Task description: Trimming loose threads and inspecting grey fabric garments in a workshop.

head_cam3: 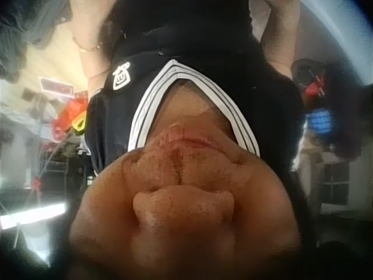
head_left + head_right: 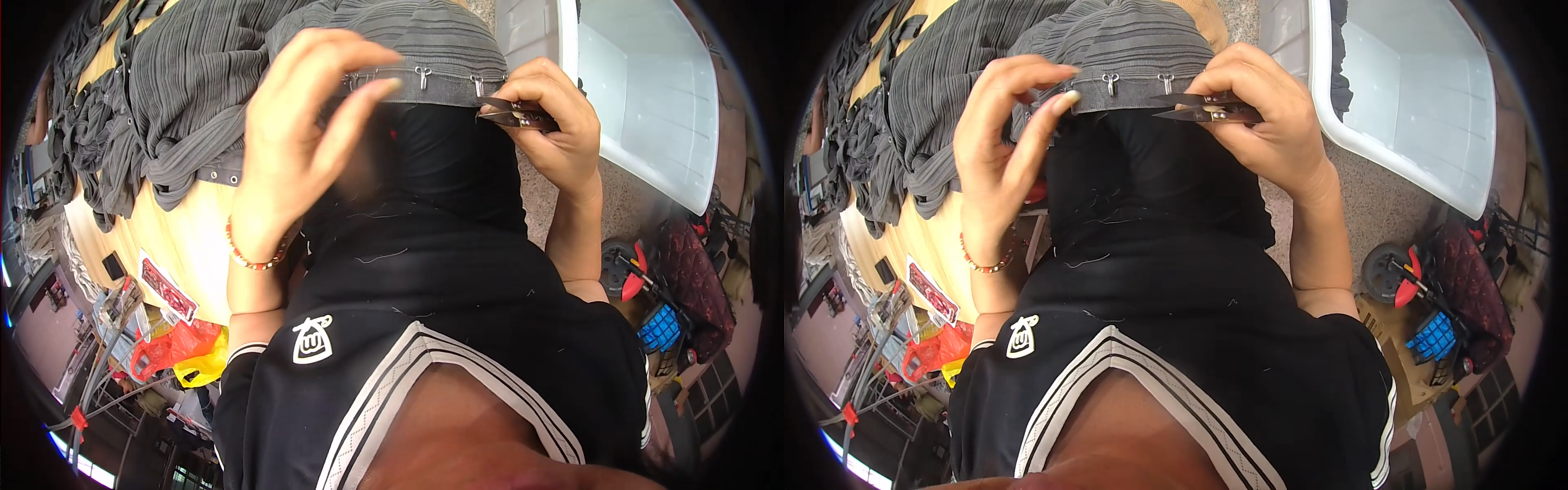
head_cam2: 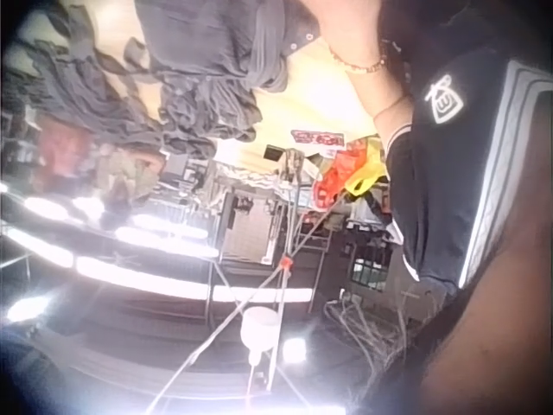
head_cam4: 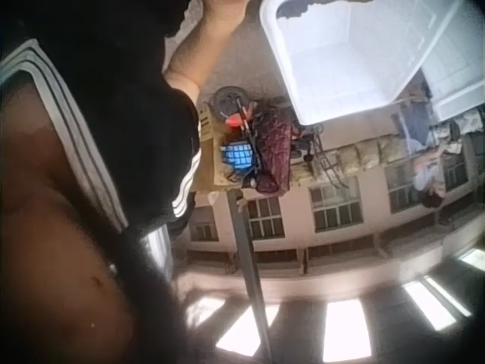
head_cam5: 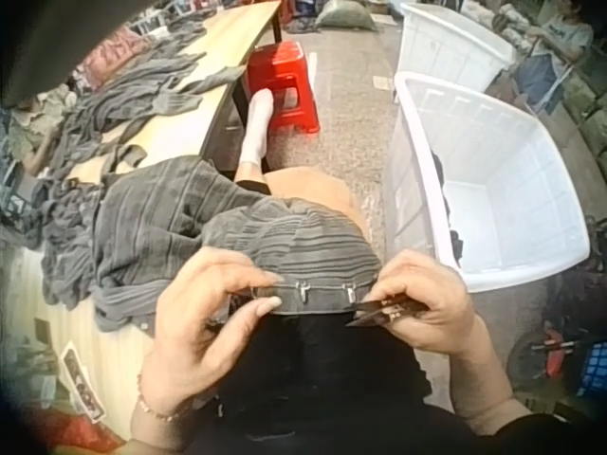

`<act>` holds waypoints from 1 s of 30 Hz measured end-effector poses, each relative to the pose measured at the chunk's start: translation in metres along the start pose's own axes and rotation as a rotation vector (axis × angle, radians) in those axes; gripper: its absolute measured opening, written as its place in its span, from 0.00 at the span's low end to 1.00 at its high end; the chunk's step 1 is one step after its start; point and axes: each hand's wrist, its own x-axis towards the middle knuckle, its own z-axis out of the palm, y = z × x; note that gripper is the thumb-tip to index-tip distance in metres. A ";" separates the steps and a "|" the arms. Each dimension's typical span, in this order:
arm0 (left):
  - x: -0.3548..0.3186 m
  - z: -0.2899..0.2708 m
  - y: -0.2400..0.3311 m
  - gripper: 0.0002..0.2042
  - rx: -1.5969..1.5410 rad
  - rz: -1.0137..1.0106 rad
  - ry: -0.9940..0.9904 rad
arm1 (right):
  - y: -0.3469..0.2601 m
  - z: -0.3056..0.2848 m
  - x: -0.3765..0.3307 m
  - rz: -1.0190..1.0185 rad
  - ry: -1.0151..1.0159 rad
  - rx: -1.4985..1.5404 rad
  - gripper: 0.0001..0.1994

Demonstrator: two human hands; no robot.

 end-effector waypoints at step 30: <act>0.011 0.045 0.006 0.04 -0.167 -0.013 0.083 | 0.000 -0.014 0.003 0.115 0.079 0.034 0.17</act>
